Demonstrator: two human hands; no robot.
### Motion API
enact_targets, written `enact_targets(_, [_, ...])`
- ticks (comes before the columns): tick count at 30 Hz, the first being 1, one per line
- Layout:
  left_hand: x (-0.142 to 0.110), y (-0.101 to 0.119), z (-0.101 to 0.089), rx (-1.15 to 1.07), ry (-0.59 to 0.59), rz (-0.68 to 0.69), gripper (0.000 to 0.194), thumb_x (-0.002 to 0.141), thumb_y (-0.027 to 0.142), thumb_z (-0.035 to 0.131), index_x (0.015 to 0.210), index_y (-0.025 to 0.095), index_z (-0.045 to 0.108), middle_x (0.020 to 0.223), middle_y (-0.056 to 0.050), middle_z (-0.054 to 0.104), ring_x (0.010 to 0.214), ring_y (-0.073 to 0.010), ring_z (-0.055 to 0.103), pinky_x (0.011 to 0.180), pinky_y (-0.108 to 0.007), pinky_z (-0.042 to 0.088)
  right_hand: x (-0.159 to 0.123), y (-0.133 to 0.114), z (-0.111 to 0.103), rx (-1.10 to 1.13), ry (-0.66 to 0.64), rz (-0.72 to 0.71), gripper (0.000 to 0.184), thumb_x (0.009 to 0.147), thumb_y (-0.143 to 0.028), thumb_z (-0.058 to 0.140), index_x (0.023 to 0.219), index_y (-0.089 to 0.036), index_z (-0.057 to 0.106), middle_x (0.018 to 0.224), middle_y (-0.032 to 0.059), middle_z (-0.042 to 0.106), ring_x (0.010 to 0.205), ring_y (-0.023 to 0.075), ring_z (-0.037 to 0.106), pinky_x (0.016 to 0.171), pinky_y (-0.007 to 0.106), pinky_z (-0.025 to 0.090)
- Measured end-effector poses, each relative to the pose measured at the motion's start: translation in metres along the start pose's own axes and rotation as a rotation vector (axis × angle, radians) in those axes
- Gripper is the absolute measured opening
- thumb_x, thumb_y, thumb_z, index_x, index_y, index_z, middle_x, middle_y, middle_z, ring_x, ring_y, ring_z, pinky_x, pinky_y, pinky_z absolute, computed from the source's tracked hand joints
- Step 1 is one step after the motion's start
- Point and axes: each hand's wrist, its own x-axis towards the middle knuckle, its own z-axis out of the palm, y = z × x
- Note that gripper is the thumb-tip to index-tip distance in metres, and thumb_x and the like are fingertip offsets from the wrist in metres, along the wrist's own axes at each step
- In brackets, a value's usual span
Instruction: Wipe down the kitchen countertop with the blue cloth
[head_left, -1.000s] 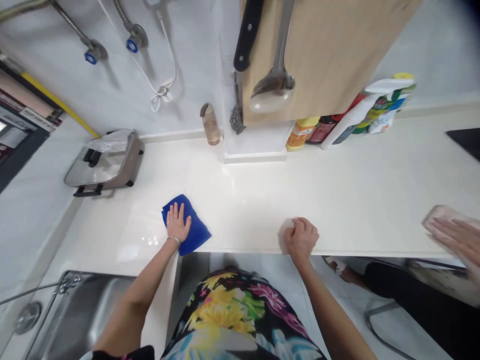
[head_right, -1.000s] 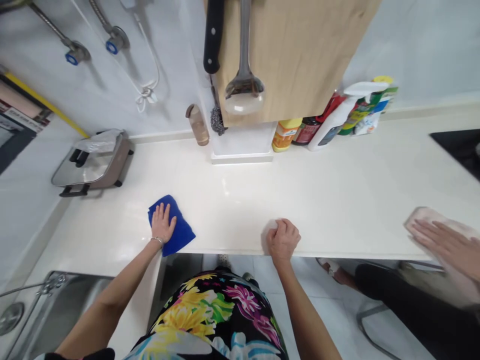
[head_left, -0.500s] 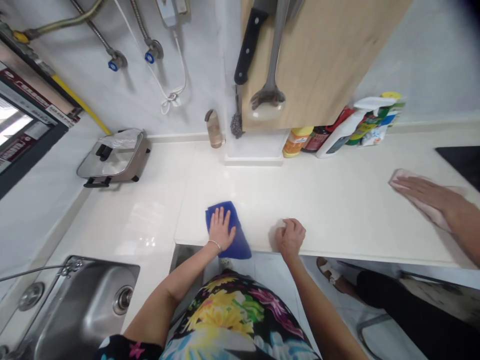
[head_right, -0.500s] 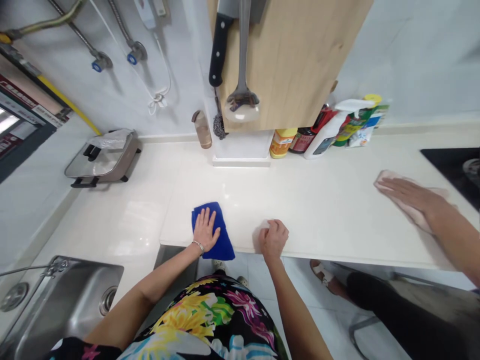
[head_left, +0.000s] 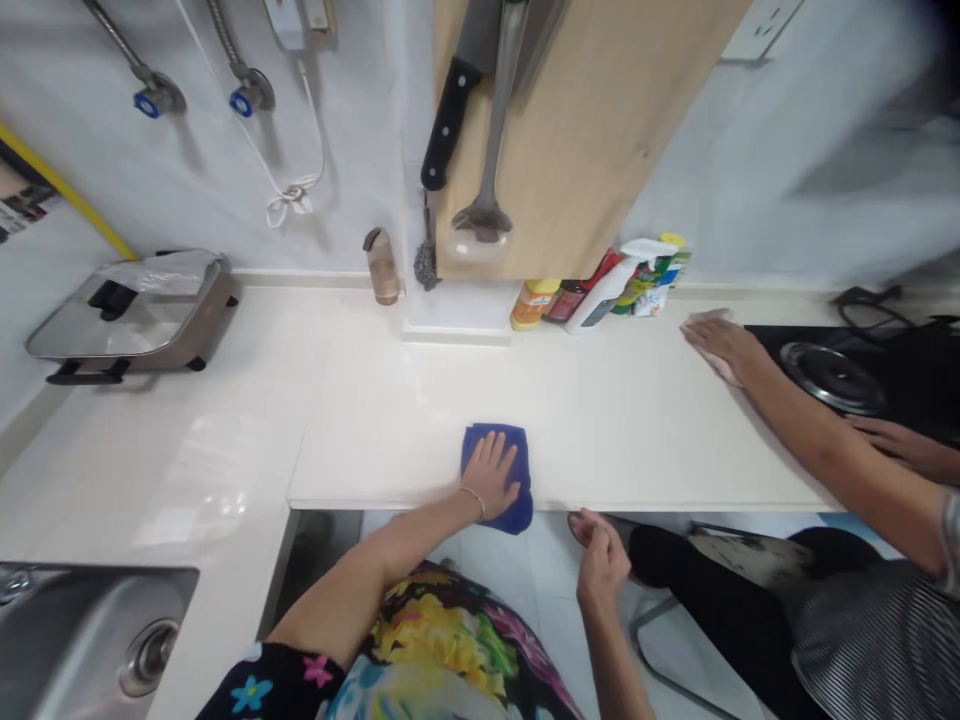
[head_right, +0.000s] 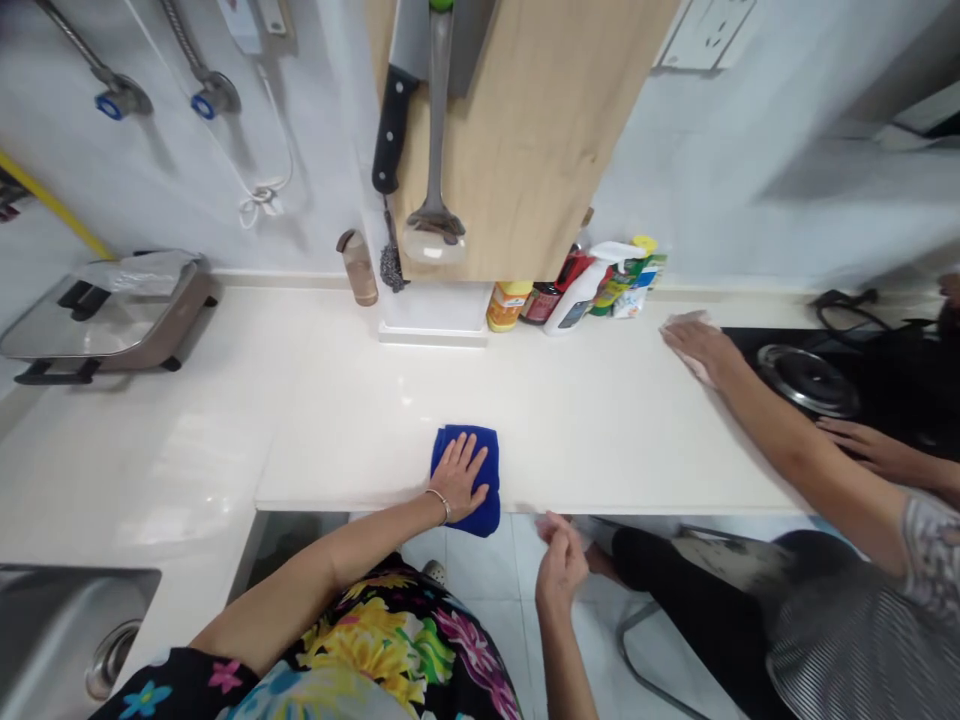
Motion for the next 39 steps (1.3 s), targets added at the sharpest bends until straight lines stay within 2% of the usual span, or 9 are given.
enact_targets(5, [0.037, 0.023, 0.009, -0.032, -0.014, 0.076, 0.075, 0.093, 0.052, 0.044, 0.156, 0.014, 0.030, 0.168, -0.012, 0.009, 0.155, -0.0325, 0.004, 0.126, -0.051, 0.008, -0.038, -0.023, -0.004, -0.025, -0.037, 0.045, 0.039, 0.090, -0.050, 0.047, 0.101, -0.018, 0.068, 0.089, 0.0079, 0.073, 0.079, 0.0212, 0.069, 0.074, 0.034, 0.057])
enact_targets(11, [0.048, 0.011, 0.007, -0.036, -0.034, 0.161, 0.075, 0.093, 0.056, 0.044, 0.157, 0.017, 0.030, 0.168, -0.013, 0.012, 0.155, -0.0298, 0.008, 0.125, -0.049, 0.010, -0.049, -0.042, 0.007, -0.090, -0.163, -0.060, 0.048, 0.090, -0.059, 0.047, 0.101, -0.017, 0.067, 0.093, 0.0082, 0.072, 0.078, 0.0188, 0.066, 0.075, 0.032, 0.055])
enact_targets(15, [0.039, -0.020, -0.003, -0.051, 0.024, 0.096, 0.072, 0.093, 0.055, 0.045, 0.155, 0.020, 0.034, 0.167, -0.012, 0.015, 0.155, -0.0293, 0.010, 0.125, -0.050, 0.013, -0.043, -0.040, 0.012, -0.161, -0.204, -0.099, 0.050, 0.090, -0.059, 0.046, 0.102, -0.015, 0.067, 0.093, 0.0097, 0.071, 0.076, 0.0188, 0.065, 0.075, 0.032, 0.054])
enact_targets(19, [0.018, -0.081, -0.030, -0.012, 0.137, -0.093, 0.070, 0.093, 0.053, 0.047, 0.154, 0.019, 0.037, 0.167, -0.012, 0.018, 0.154, -0.0295, 0.012, 0.125, -0.049, 0.014, -0.032, -0.033, 0.025, -0.276, -0.275, -0.204, 0.048, 0.091, -0.055, 0.043, 0.103, -0.015, 0.067, 0.092, 0.0103, 0.071, 0.081, 0.0211, 0.066, 0.077, 0.034, 0.053])
enact_targets(24, [-0.042, -0.182, -0.079, 0.075, 0.247, -0.393, 0.068, 0.094, 0.050, 0.047, 0.154, 0.019, 0.038, 0.166, -0.013, 0.021, 0.154, -0.0305, 0.013, 0.125, -0.050, 0.017, -0.012, -0.023, 0.064, -0.389, -0.414, -0.579, 0.041, 0.094, -0.045, 0.040, 0.103, -0.015, 0.067, 0.107, 0.0145, 0.068, 0.102, 0.0255, 0.063, 0.094, 0.042, 0.050])
enact_targets(27, [-0.098, -0.235, -0.108, 0.124, 0.291, -0.554, 0.066, 0.095, 0.049, 0.046, 0.154, 0.020, 0.039, 0.166, -0.012, 0.023, 0.154, -0.0303, 0.014, 0.125, -0.050, 0.016, 0.002, -0.018, 0.096, -0.450, -0.494, -0.783, 0.039, 0.092, -0.040, 0.045, 0.111, -0.013, 0.065, 0.118, 0.0180, 0.063, 0.108, 0.0273, 0.059, 0.095, 0.045, 0.049])
enact_targets(30, [-0.160, -0.276, -0.130, 0.166, 0.324, -0.733, 0.067, 0.095, 0.049, 0.044, 0.154, 0.019, 0.038, 0.166, -0.012, 0.023, 0.154, -0.0303, 0.014, 0.125, -0.049, 0.016, 0.014, -0.016, 0.127, -0.553, -0.450, -0.913, 0.038, 0.089, -0.033, 0.047, 0.115, -0.010, 0.063, 0.123, 0.0213, 0.058, 0.107, 0.0288, 0.057, 0.091, 0.045, 0.049])
enact_targets(35, [-0.252, -0.312, -0.153, 0.186, 0.375, -1.101, 0.069, 0.096, 0.051, 0.039, 0.155, 0.016, 0.035, 0.167, -0.012, 0.019, 0.155, -0.0301, 0.011, 0.125, -0.050, 0.013, 0.020, -0.014, 0.154, -0.676, -0.263, -0.978, 0.034, 0.083, -0.022, 0.050, 0.111, -0.010, 0.064, 0.113, 0.0197, 0.061, 0.101, 0.0298, 0.057, 0.085, 0.042, 0.046])
enact_targets(39, [-0.294, -0.301, -0.150, 0.196, 0.459, -1.320, 0.070, 0.096, 0.050, 0.038, 0.156, 0.013, 0.034, 0.166, -0.015, 0.019, 0.154, -0.0324, 0.012, 0.125, -0.051, 0.014, 0.022, -0.009, 0.153, -0.651, -0.196, -1.024, 0.035, 0.078, -0.019, 0.053, 0.110, -0.011, 0.065, 0.111, 0.0183, 0.062, 0.099, 0.0295, 0.058, 0.082, 0.040, 0.044])
